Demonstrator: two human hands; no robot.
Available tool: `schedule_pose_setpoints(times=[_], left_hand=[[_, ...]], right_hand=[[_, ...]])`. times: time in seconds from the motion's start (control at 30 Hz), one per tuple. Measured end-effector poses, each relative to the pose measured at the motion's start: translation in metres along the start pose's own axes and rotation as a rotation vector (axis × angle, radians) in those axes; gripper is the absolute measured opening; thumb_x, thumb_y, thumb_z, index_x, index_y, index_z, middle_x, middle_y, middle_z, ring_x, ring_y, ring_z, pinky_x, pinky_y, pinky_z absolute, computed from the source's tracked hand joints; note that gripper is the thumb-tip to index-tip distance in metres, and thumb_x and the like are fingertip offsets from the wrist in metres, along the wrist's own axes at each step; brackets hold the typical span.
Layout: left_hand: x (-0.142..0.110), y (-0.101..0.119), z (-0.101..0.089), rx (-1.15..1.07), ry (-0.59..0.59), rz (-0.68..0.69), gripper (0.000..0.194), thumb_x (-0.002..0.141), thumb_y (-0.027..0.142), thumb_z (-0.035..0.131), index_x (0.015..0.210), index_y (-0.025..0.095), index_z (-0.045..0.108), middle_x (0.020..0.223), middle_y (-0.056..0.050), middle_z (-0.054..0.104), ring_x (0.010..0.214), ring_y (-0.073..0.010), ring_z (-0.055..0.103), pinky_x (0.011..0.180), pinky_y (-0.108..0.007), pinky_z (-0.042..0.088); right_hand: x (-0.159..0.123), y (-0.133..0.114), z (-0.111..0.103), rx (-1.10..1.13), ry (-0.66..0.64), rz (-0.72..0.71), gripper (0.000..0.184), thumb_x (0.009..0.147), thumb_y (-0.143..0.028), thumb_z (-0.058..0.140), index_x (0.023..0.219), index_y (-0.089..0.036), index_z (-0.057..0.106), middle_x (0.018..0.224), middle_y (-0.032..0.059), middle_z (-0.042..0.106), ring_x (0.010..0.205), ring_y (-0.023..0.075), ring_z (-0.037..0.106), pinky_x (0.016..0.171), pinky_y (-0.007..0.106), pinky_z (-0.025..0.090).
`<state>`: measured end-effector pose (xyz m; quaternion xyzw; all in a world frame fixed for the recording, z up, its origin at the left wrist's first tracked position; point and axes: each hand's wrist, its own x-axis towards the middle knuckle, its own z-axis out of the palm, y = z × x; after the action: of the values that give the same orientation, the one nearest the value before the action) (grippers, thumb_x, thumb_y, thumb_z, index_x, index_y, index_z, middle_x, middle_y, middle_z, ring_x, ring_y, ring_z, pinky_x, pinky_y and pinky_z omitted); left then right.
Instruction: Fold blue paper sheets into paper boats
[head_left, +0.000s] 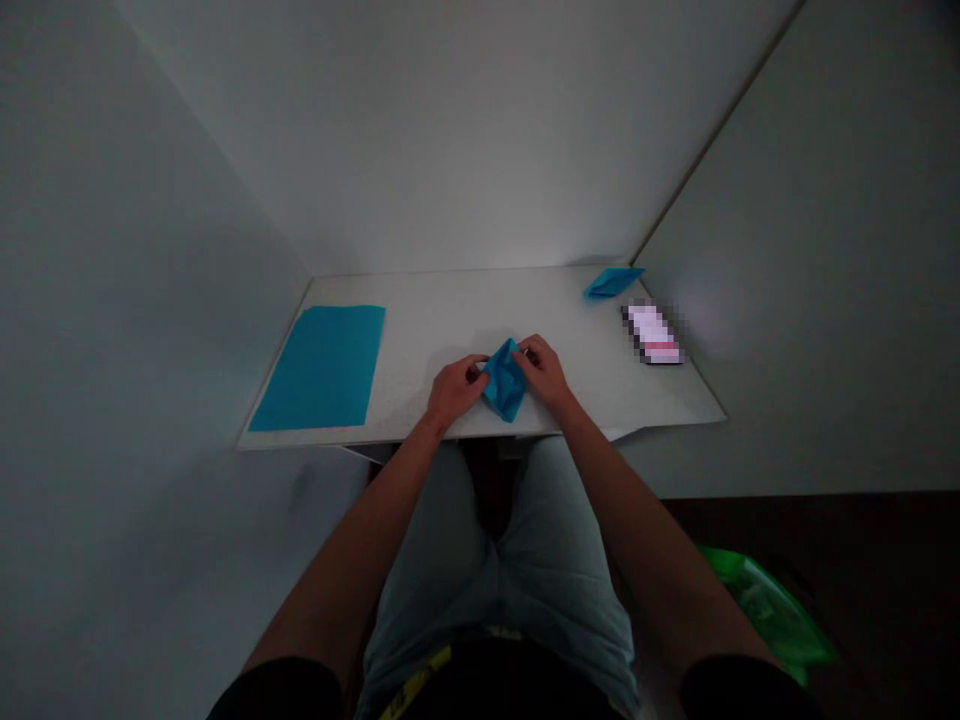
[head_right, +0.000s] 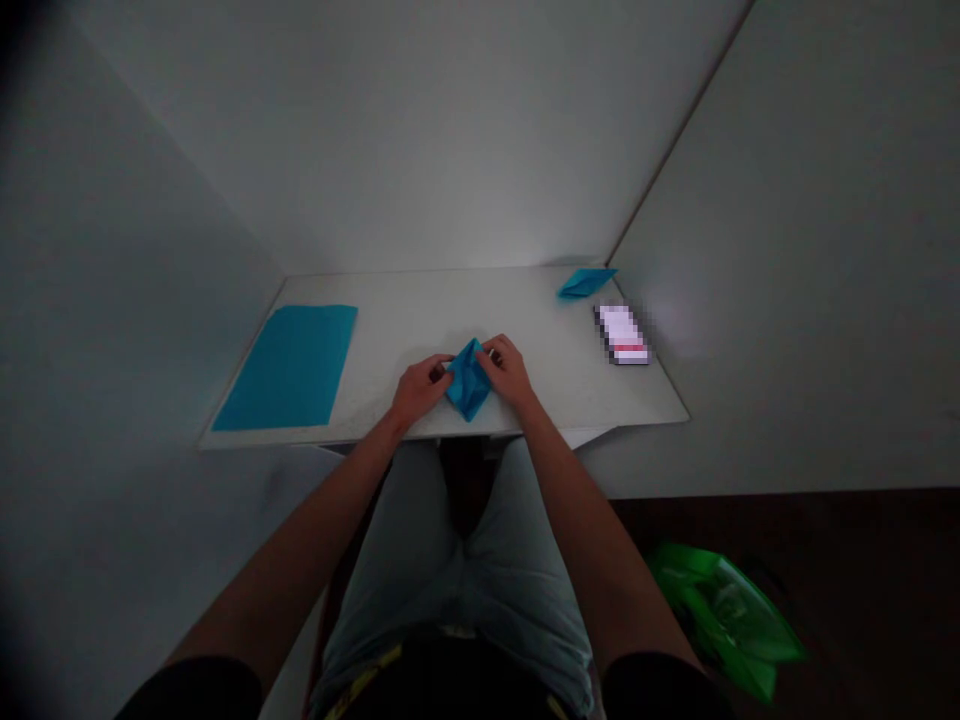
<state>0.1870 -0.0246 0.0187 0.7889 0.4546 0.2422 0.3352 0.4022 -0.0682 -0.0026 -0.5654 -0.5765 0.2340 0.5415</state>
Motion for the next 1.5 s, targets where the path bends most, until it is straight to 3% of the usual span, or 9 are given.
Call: schedule_pose_setpoints(times=[0.13, 0.37, 0.57, 0.7, 0.9, 1.0, 1.1, 1.37, 1.5], left_hand=[[0.000, -0.003, 0.002, -0.054, 0.031, -0.010, 0.026, 0.095, 0.032, 0.068, 0.118, 0.027, 0.081, 0.083, 0.001, 0.076, 0.075, -0.0171, 0.069, 0.071, -0.029, 0.048], [-0.002, -0.004, 0.004, -0.123, 0.066, 0.012, 0.019, 0.096, 0.040, 0.069, 0.102, 0.026, 0.079, 0.079, 0.001, 0.073, 0.074, -0.0170, 0.069, 0.073, -0.030, 0.049], [-0.004, 0.000, 0.001, -0.101, 0.031, 0.135, 0.036, 0.095, 0.040, 0.073, 0.127, 0.025, 0.072, 0.113, -0.004, 0.078, 0.077, -0.0152, 0.068, 0.078, -0.031, 0.054], [-0.004, 0.001, 0.000, -0.083, 0.011, 0.108, 0.042, 0.097, 0.043, 0.073, 0.136, 0.027, 0.070, 0.116, -0.004, 0.080, 0.078, -0.0162, 0.070, 0.079, -0.031, 0.055], [-0.001, -0.005, 0.004, -0.144, 0.031, 0.057, 0.049, 0.095, 0.044, 0.076, 0.141, 0.030, 0.068, 0.109, -0.003, 0.081, 0.080, -0.0174, 0.073, 0.076, -0.030, 0.055], [0.001, -0.009, 0.005, -0.245, 0.089, 0.046, 0.041, 0.095, 0.040, 0.075, 0.133, 0.026, 0.071, 0.105, -0.004, 0.079, 0.076, -0.0159, 0.071, 0.071, -0.028, 0.054], [0.004, -0.011, 0.007, -0.370, 0.178, 0.025, 0.031, 0.095, 0.036, 0.071, 0.123, 0.023, 0.073, 0.099, -0.004, 0.077, 0.067, -0.0135, 0.065, 0.062, -0.026, 0.051], [0.006, -0.013, 0.008, -0.509, 0.451, -0.117, 0.021, 0.099, 0.042, 0.064, 0.103, 0.021, 0.065, 0.098, -0.003, 0.072, 0.064, -0.0122, 0.064, 0.057, -0.025, 0.053], [0.002, -0.007, 0.008, -0.372, 0.332, -0.030, 0.030, 0.095, 0.042, 0.072, 0.115, 0.022, 0.063, 0.110, -0.005, 0.074, 0.074, -0.0141, 0.068, 0.068, -0.027, 0.056]], right_hand=[[0.001, 0.003, -0.002, 0.207, 0.018, 0.121, 0.033, 0.096, -0.054, 0.062, 0.080, -0.026, 0.054, 0.067, -0.0036, 0.049, 0.064, 0.0174, 0.049, 0.064, 0.032, 0.044], [0.001, 0.001, -0.001, 0.251, 0.127, 0.175, 0.032, 0.096, -0.055, 0.060, 0.083, -0.027, 0.050, 0.066, -0.0040, 0.045, 0.062, 0.0178, 0.046, 0.060, 0.032, 0.043], [0.002, 0.002, -0.002, 0.204, 0.195, 0.159, 0.037, 0.098, -0.061, 0.054, 0.086, -0.028, 0.045, 0.072, -0.0022, 0.045, 0.067, 0.0194, 0.047, 0.062, 0.033, 0.044], [0.002, 0.002, -0.001, 0.185, 0.202, 0.185, 0.043, 0.099, -0.070, 0.052, 0.091, -0.028, 0.046, 0.074, -0.0024, 0.048, 0.068, 0.0194, 0.049, 0.063, 0.033, 0.046], [-0.005, -0.007, 0.002, 0.042, 0.002, 0.166, 0.051, 0.095, -0.076, 0.059, 0.109, -0.028, 0.050, 0.075, -0.0034, 0.058, 0.069, 0.0204, 0.057, 0.062, 0.032, 0.047], [-0.009, -0.010, 0.002, -0.075, -0.123, 0.112, 0.064, 0.083, -0.069, 0.078, 0.123, -0.026, 0.052, 0.082, -0.0020, 0.065, 0.071, 0.0216, 0.061, 0.065, 0.033, 0.049], [-0.010, -0.009, 0.002, -0.115, -0.138, 0.091, 0.072, 0.080, -0.065, 0.081, 0.131, -0.024, 0.050, 0.087, 0.0001, 0.068, 0.073, 0.0228, 0.063, 0.067, 0.034, 0.051], [-0.006, -0.009, 0.006, -0.404, -0.211, 0.041, 0.035, 0.093, -0.058, 0.068, 0.086, -0.024, 0.060, 0.077, 0.0024, 0.065, 0.071, 0.0204, 0.059, 0.069, 0.033, 0.043], [-0.005, -0.006, 0.005, -0.374, -0.207, 0.036, 0.026, 0.097, -0.047, 0.059, 0.087, -0.024, 0.066, 0.079, 0.0035, 0.067, 0.072, 0.0218, 0.058, 0.068, 0.033, 0.040]])
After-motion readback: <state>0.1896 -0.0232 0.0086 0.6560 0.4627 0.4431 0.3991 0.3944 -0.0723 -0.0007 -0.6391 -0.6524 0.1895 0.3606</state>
